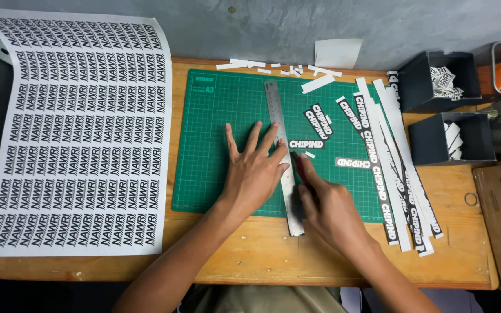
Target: The person uses a metal ruler and a red utility knife to cut individual stickers from a large printed sheet on a green cutting mat. They repeatedly align the ruler, slice along the edge, and separate the cut pieces, which are then placed into a nearby black container.
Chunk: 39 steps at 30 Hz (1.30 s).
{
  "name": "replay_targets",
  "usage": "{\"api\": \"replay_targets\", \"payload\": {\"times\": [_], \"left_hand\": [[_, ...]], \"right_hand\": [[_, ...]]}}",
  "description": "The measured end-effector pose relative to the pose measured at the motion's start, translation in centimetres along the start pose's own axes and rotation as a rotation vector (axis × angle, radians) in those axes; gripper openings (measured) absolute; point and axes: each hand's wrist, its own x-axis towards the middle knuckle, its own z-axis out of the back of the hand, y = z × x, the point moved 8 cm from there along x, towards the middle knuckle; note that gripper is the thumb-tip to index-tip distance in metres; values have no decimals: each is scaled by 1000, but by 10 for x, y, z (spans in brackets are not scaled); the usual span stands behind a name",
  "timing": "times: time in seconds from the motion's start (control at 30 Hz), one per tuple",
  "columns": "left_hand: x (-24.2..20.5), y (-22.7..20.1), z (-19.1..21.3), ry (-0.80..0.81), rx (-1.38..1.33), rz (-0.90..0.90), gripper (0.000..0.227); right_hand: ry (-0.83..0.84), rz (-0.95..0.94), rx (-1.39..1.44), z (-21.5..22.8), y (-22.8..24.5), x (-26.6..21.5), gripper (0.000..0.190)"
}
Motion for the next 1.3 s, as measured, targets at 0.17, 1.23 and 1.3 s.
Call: {"api": "replay_targets", "payload": {"times": [0.17, 1.23, 1.3], "left_hand": [[-3, 5, -6, -76, -42, -8, 44], [-7, -31, -3, -189, -223, -285, 32], [-7, -30, 0, -222, -230, -292, 32]], "right_hand": [[4, -152, 121, 20, -16, -13, 67], [88, -184, 609, 34, -48, 18, 56], [113, -170, 625, 36, -45, 19, 56]]}}
